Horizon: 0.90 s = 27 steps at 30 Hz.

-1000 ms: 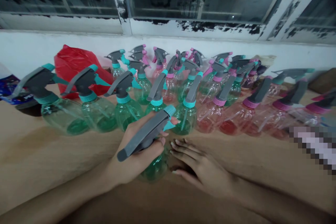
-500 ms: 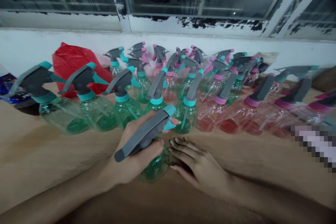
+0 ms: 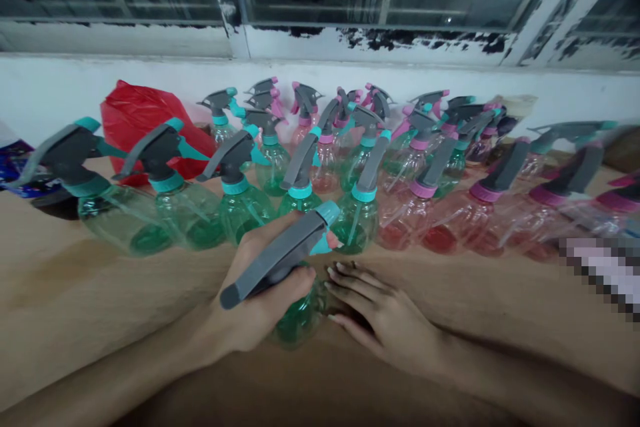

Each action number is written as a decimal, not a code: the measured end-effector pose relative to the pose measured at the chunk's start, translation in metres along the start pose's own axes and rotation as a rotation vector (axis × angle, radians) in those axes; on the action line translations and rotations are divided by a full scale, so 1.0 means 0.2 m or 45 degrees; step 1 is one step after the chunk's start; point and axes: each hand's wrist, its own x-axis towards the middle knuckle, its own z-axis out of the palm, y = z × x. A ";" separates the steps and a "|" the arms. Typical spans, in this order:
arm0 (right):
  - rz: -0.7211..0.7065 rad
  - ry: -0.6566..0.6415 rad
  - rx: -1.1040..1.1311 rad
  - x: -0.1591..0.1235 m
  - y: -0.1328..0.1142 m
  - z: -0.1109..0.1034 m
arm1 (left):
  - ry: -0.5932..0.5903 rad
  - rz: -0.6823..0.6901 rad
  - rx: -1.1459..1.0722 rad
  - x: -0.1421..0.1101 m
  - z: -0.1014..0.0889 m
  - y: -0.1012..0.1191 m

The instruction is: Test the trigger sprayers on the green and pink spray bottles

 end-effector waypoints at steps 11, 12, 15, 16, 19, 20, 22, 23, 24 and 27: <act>-0.002 -0.021 -0.018 0.00 0.00 0.00 | 0.038 0.090 -0.100 0.01 0.00 0.02; -0.002 -0.023 -0.016 0.00 0.00 0.00 | 0.048 0.090 -0.067 0.01 0.00 0.02; -0.005 -0.027 -0.007 0.00 0.00 -0.01 | 0.050 0.061 -0.023 0.00 0.01 0.02; -0.007 -0.028 -0.006 0.00 0.00 -0.01 | 0.050 0.046 -0.045 0.00 0.01 0.02; -0.007 -0.037 -0.002 0.00 0.00 -0.01 | 0.049 -0.021 -0.131 0.00 0.03 0.01; -0.005 -0.040 0.001 0.00 0.00 -0.01 | 0.057 -0.030 -0.148 0.00 0.04 0.01; 0.001 -0.045 0.009 0.00 0.00 -0.01 | 0.075 -0.020 -0.144 0.00 0.04 0.00; 0.003 -0.046 0.012 0.00 0.00 -0.01 | 0.084 -0.010 -0.129 0.01 0.04 0.00; 0.005 -0.048 0.015 0.00 0.00 -0.01 | 0.089 0.000 -0.117 0.01 0.04 0.00; 0.008 -0.057 0.019 0.00 0.00 -0.01 | 0.069 -0.004 -0.105 0.01 0.04 0.01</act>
